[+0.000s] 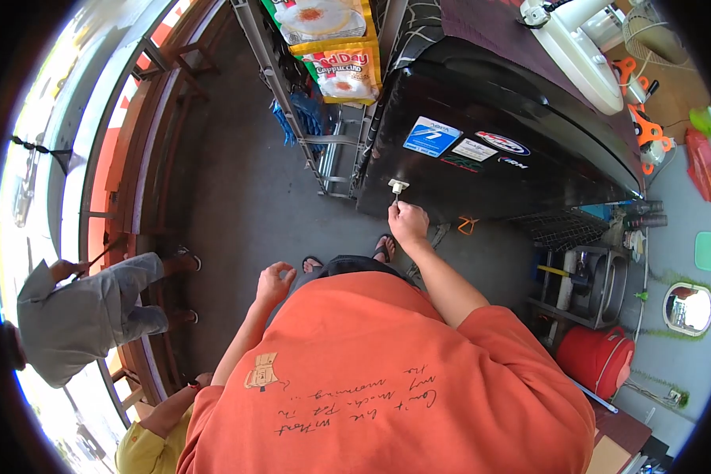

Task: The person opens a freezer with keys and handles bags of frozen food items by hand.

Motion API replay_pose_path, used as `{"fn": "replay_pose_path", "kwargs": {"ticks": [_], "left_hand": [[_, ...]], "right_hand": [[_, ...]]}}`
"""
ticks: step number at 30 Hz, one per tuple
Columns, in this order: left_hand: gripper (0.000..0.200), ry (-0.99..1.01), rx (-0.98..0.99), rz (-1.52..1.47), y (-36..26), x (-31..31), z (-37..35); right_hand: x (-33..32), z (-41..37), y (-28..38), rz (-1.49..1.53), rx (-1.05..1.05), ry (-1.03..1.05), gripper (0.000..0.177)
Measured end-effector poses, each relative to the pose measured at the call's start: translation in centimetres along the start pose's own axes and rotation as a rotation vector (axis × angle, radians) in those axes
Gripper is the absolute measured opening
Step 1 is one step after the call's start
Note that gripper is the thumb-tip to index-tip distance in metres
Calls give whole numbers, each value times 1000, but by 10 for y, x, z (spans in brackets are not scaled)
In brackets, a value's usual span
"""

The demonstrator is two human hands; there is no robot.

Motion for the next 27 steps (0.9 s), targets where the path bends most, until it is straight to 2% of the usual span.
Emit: {"fn": "replay_pose_path", "kwargs": {"ticks": [5, 8, 12, 18, 21, 23, 24, 26, 27], "left_hand": [[25, 69, 114, 112, 3, 8, -4], [23, 97, 98, 153, 9, 9, -6], [22, 114, 104, 196, 18, 9, -3], [21, 126, 148, 278, 17, 8, -3], [20, 117, 164, 286, 18, 7, -5], [18, 117, 171, 283, 19, 7, -5], [18, 117, 169, 279, 20, 8, -5], [17, 112, 170, 271, 24, 7, -5], [17, 112, 169, 268, 26, 8, -5]], "right_hand": [[-1, 2, 7, -91, -43, 27, 26], [1, 4, 11, -186, -56, 76, 27], [7, 6, 7, -186, 14, 125, 27], [9, 9, 4, -84, 11, 56, 30], [18, 9, -2, 86, 74, 114, 32], [37, 2, -20, 688, 327, 161, 32], [42, 1, -21, 686, 325, 163, 32], [56, -4, -24, 1086, 434, 169, 29], [56, -5, -24, 1084, 433, 170, 29]]}}
Point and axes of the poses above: each hand's wrist, its own z-axis towards the middle knuckle, its own x-axis out of the palm, y = z × x, the point moved 9 cm from there along z, towards the middle knuckle, and after that the axes turned 2 degrees about y, right-handed, at the moved point
